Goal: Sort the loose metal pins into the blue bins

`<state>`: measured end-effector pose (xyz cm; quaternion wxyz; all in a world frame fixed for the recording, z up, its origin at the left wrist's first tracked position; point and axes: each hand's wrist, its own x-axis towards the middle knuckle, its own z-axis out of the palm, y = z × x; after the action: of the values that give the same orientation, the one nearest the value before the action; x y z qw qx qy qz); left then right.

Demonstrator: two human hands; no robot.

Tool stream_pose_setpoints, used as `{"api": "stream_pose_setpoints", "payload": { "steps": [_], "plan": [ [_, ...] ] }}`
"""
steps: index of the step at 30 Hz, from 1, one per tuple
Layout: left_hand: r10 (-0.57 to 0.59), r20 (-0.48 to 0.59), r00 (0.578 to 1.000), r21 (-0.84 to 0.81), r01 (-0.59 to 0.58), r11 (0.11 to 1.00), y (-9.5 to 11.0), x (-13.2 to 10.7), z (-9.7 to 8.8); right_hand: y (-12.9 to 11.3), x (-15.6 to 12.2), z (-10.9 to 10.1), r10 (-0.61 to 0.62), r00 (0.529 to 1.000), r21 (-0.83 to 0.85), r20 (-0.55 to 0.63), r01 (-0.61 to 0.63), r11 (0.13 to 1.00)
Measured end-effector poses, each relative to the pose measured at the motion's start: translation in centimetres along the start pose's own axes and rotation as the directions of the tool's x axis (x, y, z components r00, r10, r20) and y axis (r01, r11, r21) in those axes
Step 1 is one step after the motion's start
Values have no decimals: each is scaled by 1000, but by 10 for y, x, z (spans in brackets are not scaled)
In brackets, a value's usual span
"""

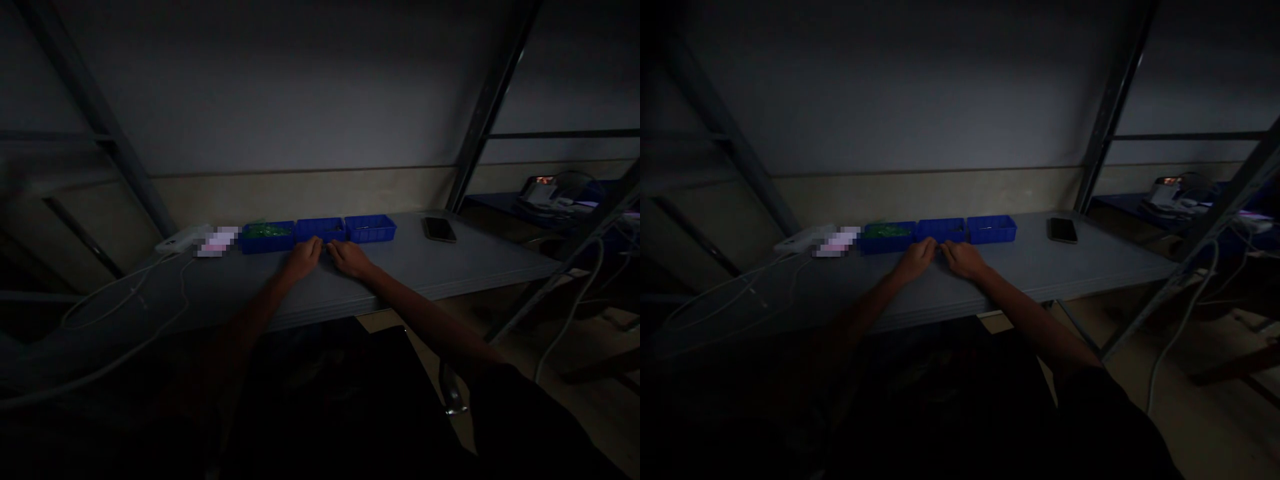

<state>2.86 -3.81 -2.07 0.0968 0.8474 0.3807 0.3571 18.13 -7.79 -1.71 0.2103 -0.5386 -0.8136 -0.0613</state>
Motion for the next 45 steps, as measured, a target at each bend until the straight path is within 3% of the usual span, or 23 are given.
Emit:
{"api": "stream_pose_setpoints", "payload": {
  "steps": [13,25,34,40,45],
  "plan": [
    [-19,9,1000,109,18,994,-5,1,7,-3,-2,3,31,999,-123,22,-28,992],
    [-79,-9,997,29,79,996,-5,5,1,-8,-2,1,1,1000,-43,30,0,999],
    [-85,79,993,-35,88,996,-12,5,2,-9,-5,-2,-42,997,-188,59,53,981],
    [-62,169,984,-136,86,987,-4,2,-4,-7,-3,-3,20,999,-168,27,-15,986],
    [-25,137,990,-151,46,987,-2,0,-5,-4,-2,-4,103,995,-122,-14,-104,987]
  ]
}}
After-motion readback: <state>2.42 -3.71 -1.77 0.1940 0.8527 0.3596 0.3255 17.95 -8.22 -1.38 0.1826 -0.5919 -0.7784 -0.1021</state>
